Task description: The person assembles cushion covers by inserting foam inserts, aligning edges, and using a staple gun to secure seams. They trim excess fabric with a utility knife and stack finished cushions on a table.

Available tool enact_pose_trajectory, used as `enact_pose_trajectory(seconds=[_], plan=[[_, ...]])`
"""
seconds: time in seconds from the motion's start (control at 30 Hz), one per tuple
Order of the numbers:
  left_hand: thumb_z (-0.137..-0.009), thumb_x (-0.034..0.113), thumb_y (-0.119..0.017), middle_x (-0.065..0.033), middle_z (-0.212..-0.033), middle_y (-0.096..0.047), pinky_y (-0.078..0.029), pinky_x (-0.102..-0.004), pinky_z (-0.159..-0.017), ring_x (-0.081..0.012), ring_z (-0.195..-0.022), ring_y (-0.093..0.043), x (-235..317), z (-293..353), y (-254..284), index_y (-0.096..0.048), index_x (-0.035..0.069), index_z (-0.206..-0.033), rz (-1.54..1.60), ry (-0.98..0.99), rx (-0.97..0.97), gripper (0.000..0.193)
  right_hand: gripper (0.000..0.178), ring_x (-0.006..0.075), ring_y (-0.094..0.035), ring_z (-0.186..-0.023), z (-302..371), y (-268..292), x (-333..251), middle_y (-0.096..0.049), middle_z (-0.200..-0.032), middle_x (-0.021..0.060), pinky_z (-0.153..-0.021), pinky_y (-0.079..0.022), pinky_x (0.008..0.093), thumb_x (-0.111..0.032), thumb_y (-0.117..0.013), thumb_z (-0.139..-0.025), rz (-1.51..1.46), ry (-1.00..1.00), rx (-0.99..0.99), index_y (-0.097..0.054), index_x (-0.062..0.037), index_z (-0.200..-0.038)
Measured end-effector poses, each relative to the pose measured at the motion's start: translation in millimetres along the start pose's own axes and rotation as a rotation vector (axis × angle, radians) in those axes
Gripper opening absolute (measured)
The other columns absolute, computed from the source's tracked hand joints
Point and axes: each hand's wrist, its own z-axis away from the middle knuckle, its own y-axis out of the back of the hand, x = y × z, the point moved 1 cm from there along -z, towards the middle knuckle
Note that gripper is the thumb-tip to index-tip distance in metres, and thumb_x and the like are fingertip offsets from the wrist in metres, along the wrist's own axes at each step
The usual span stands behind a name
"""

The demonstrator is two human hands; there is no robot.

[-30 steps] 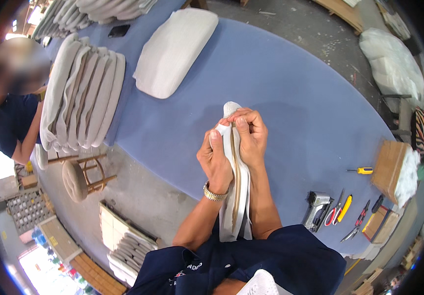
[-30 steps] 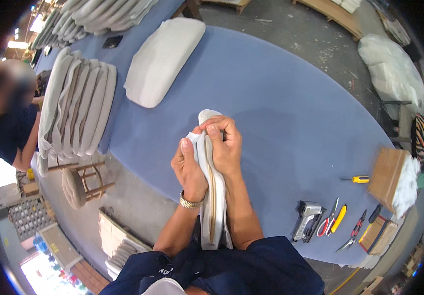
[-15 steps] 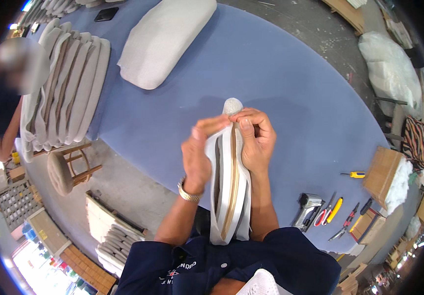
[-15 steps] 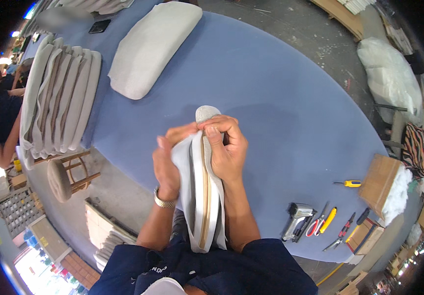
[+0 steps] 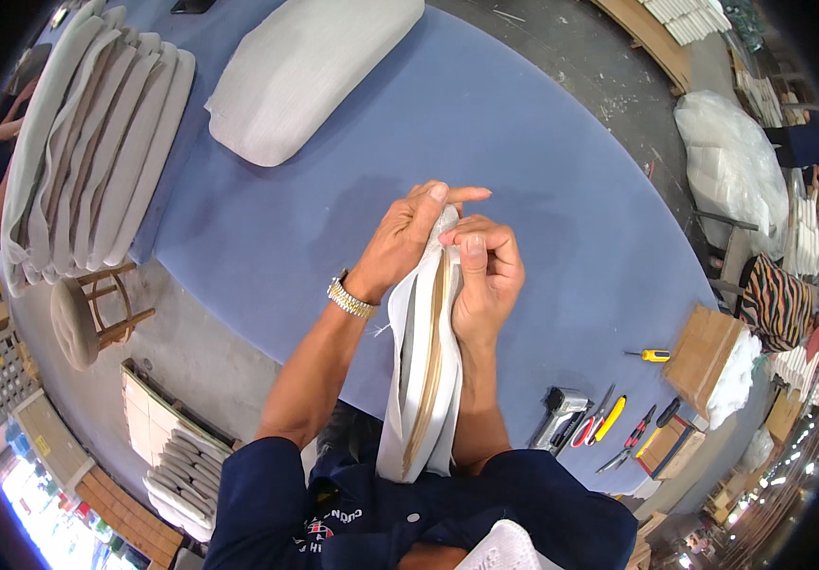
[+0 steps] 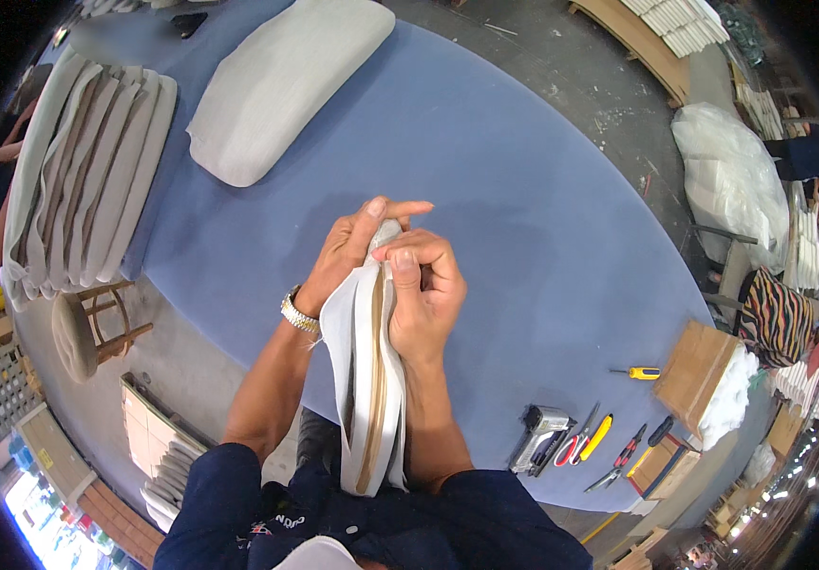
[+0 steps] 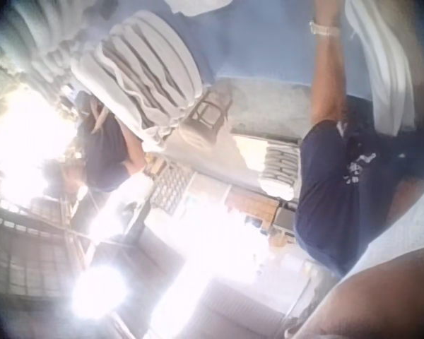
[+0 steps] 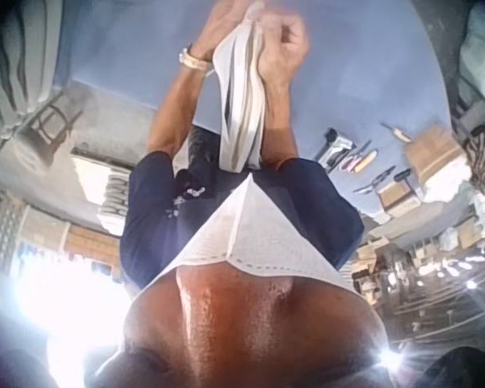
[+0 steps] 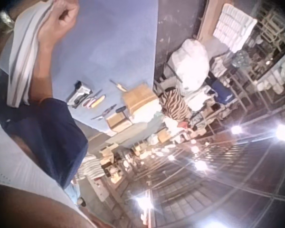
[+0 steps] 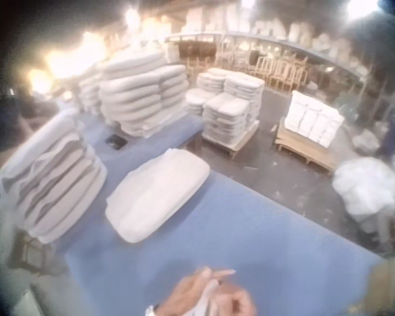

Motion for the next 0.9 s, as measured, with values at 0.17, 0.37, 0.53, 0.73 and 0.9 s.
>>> enact_pose_trajectory(seconds=[0.17, 0.37, 0.53, 0.73, 0.9], plan=[[-0.111, 0.039, -0.037, -0.0064, -0.094, -0.060, -0.045, -0.0363, -0.093, -0.0182, -0.091, -0.052, 11, 10, -5, -0.073, 0.007, -0.125, -0.113, -0.024, 0.019, 0.051, 0.015, 0.0175, -0.057, -0.092, 15, 3, 0, -0.071, -0.092, 0.0085, -0.088, -0.047, 0.0344, -0.015, -0.065, -0.101, 0.019, 0.062, -0.010, -0.061, -0.0046, -0.091], [-0.110, 0.034, -0.045, -0.0062, -0.116, -0.058, -0.045, -0.0323, -0.095, -0.0157, -0.105, -0.053, 5, 21, -9, -0.058, 0.006, -0.145, -0.126, -0.090, 0.045, 0.047, 0.017, 0.0197, -0.056, -0.095, 21, 8, -4, -0.072, -0.094, 0.0088, -0.092, -0.045, 0.0372, -0.018, -0.067, -0.101, 0.099, 0.082, -0.017, -0.063, -0.0055, -0.090], [-0.108, 0.027, -0.050, -0.0068, -0.120, -0.059, -0.045, -0.0320, -0.095, -0.0160, -0.104, -0.053, 4, 19, -34, -0.050, 0.009, -0.153, -0.257, -0.200, 0.057, 0.048, 0.018, 0.0202, -0.055, -0.094, 26, 28, -9, -0.071, -0.093, 0.0083, -0.092, -0.045, 0.0385, -0.020, -0.068, -0.100, 0.071, 0.110, 0.055, -0.062, -0.0054, -0.091], [-0.103, 0.015, -0.053, -0.0080, -0.120, -0.061, -0.046, -0.0320, -0.094, -0.0170, -0.103, -0.054, -4, 4, -61, -0.047, 0.013, -0.155, -0.358, -0.224, 0.063, 0.053, 0.016, 0.0257, -0.062, -0.117, 49, 96, -36, -0.070, -0.119, 0.0172, -0.107, -0.044, 0.0413, -0.015, -0.067, -0.100, 0.325, -0.032, 0.054, -0.066, -0.0005, -0.106], [-0.100, 0.017, -0.056, -0.0114, -0.126, -0.060, -0.045, -0.0356, -0.100, -0.0218, -0.110, -0.055, -8, 8, -67, -0.043, 0.014, -0.158, -0.384, -0.247, 0.100, 0.059, 0.033, 0.0255, -0.063, -0.116, 150, 246, -70, -0.066, -0.128, 0.0157, -0.101, -0.050, 0.0381, -0.001, -0.062, -0.097, 0.940, -0.357, 0.457, -0.061, 0.0021, -0.129]])
